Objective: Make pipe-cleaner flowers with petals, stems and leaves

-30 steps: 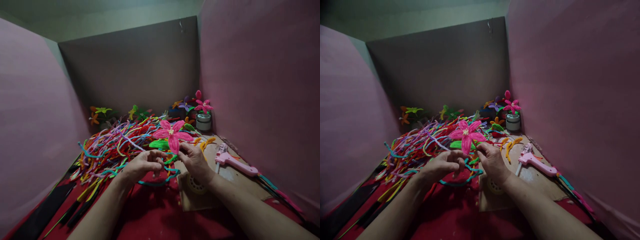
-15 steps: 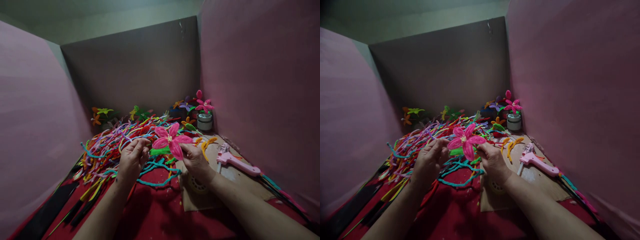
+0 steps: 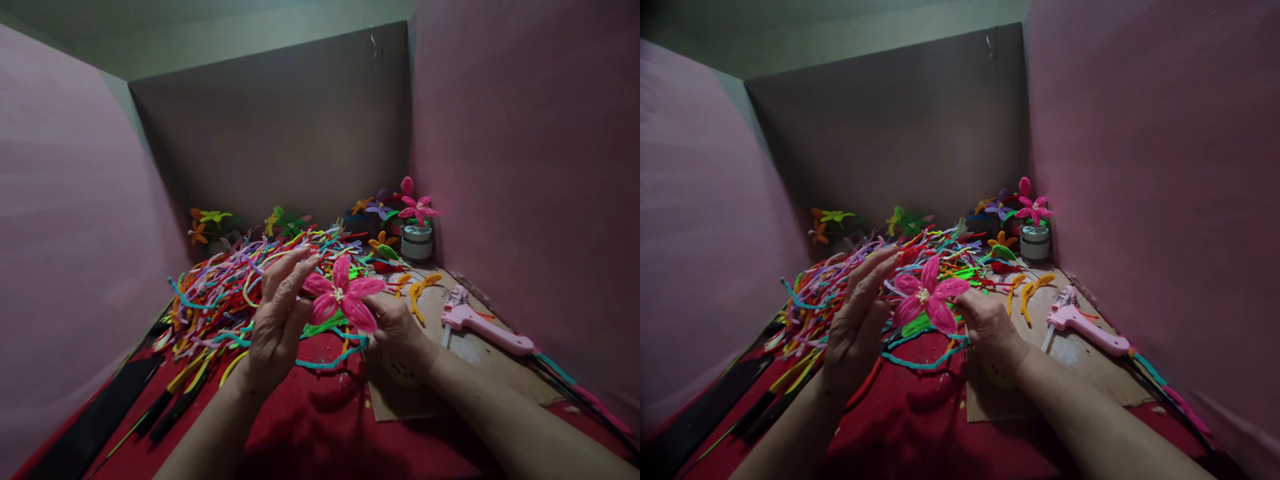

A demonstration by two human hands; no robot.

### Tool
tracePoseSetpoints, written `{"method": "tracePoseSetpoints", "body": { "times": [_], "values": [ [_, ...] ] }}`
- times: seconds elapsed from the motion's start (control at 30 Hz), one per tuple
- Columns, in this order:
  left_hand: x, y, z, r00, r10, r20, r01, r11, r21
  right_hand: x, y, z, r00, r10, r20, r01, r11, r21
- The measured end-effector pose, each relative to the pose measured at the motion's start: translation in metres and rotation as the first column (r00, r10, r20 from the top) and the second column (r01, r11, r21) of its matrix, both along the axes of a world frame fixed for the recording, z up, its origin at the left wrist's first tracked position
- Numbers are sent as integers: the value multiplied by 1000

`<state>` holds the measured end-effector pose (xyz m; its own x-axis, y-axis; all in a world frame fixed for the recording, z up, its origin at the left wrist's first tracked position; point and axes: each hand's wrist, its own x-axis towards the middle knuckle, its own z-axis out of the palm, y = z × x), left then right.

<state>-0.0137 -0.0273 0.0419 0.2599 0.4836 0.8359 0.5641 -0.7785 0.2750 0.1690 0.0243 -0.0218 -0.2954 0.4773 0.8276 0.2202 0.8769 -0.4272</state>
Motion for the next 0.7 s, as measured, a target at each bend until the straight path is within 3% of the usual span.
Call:
{"method": "tracePoseSetpoints", "body": {
  "times": [0.17, 0.43, 0.7],
  "values": [
    [4, 3, -2, 976, -69, -209, 64, 997, -34, -2, -5, 6, 1000, 24, 11, -24, 999, 35],
    [13, 7, -16, 984, -51, -172, 34, 995, -97, -2, -8, 6, 1000, -3, 12, 2, 996, 92],
    [19, 11, -21, 992, 11, -126, -24, 994, -105, -3, -5, 0, 999, 4, 33, -4, 1000, -9]
  ]
}}
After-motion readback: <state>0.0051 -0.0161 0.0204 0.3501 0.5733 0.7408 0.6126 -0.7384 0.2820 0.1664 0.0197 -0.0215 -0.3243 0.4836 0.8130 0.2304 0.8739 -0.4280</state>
